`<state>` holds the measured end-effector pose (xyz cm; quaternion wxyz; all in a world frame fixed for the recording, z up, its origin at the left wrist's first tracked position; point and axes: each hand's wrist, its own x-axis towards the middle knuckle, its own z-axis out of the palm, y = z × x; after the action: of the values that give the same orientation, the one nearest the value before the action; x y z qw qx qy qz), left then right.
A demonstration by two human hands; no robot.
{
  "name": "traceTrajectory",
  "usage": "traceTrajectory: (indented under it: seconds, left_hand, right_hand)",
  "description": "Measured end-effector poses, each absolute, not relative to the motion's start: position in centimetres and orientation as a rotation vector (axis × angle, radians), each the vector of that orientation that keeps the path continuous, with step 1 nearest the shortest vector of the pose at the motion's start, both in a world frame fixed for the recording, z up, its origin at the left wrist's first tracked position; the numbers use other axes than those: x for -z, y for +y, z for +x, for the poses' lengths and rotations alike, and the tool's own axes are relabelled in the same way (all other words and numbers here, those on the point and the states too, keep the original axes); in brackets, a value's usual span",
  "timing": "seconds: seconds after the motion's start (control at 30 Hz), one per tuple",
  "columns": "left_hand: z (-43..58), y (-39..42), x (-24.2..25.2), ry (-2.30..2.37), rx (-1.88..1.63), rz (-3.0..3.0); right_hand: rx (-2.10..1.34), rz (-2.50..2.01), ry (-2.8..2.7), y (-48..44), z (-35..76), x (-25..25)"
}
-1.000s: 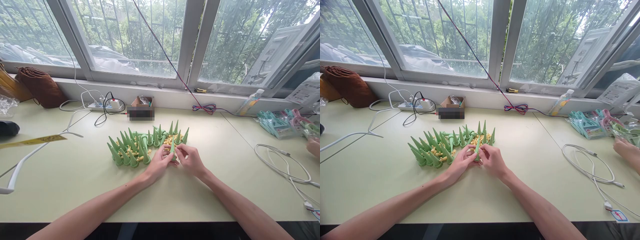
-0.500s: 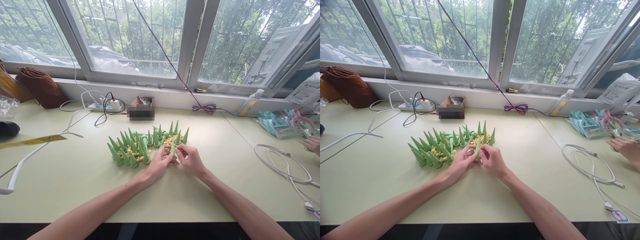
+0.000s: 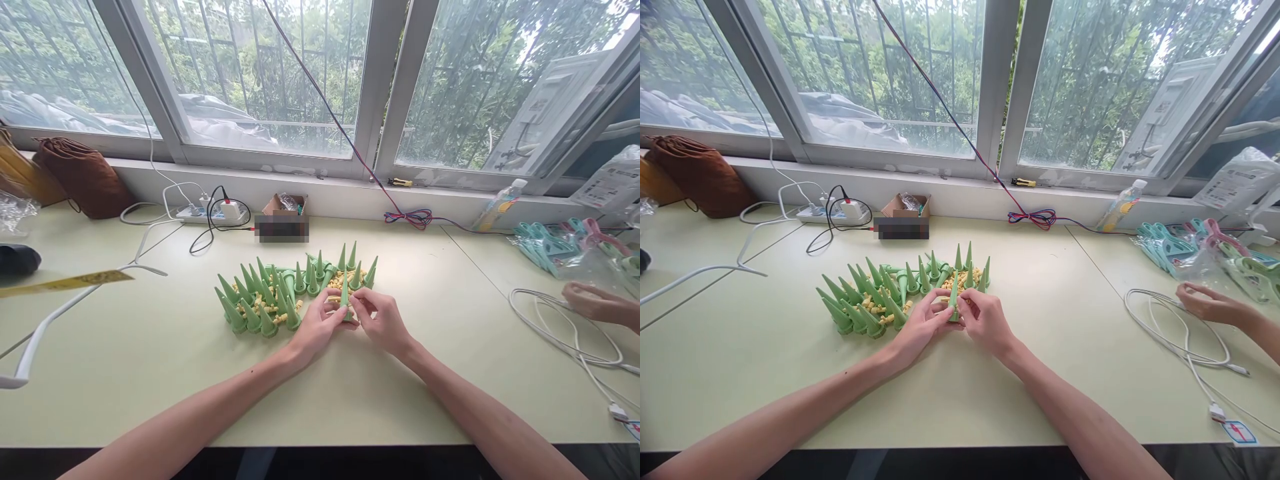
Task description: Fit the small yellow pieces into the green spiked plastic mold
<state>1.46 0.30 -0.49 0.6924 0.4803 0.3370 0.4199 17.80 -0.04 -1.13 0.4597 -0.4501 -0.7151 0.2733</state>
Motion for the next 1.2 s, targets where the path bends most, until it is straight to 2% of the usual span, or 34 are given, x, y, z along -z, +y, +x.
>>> traceTrajectory:
  seconds: [0.5, 1.2]
  left_hand:
    - [1.37, 0.37, 0.34, 0.732, -0.972, 1.125]
    - [1.55, 0.27, 0.40, 0.778, -0.989, 1.157]
  right_hand:
    - [-0.786, -1.087, -1.639, 0.00, 17.77, 1.25]
    - [-0.738, -1.082, -1.647, -0.16, 17.76, 1.28]
